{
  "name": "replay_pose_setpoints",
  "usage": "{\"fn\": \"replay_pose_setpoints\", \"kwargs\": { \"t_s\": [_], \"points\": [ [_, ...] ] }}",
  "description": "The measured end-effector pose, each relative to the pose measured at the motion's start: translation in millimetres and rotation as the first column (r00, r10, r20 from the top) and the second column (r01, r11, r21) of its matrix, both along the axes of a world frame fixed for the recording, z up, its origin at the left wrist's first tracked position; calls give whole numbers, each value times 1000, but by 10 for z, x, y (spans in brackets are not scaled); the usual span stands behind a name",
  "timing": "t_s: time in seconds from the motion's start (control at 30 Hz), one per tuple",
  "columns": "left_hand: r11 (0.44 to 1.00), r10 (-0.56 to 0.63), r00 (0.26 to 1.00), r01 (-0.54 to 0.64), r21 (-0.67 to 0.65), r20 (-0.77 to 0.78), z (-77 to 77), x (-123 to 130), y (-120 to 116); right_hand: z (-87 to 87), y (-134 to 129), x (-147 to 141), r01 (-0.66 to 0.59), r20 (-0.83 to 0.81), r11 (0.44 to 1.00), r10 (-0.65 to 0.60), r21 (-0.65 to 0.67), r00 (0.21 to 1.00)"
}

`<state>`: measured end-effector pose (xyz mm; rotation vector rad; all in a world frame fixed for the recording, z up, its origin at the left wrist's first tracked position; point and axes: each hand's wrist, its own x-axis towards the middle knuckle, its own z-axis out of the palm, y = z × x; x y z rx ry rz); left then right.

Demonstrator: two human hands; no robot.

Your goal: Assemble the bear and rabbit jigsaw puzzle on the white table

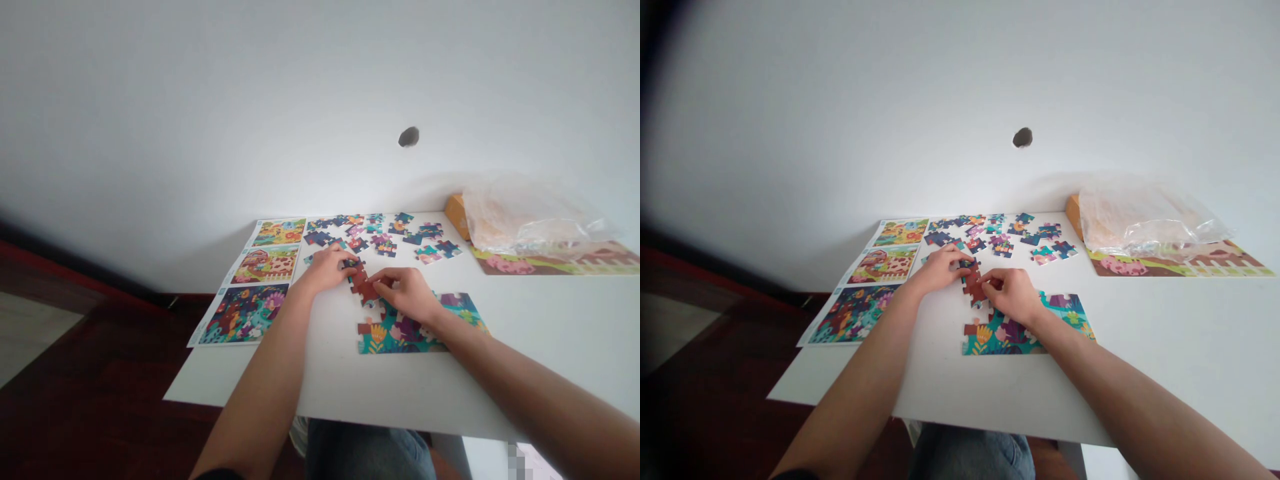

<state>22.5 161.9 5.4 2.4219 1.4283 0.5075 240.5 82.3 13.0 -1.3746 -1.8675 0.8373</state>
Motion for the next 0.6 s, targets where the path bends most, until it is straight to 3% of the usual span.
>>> {"fn": "replay_pose_setpoints", "kwargs": {
  "t_s": [0.37,0.47,0.6],
  "points": [
    [1000,9,1000,-9,7,-9,-22,-11,16,55,84,190,26,50,997,-22,-74,999],
    [1000,15,1000,-15,-3,-8,-4,-3,7,54,77,198,-69,135,996,61,53,989],
    [1000,14,1000,-14,-1,-5,-7,-5,6,31,83,214,-206,329,939,109,276,938]
  ]
}}
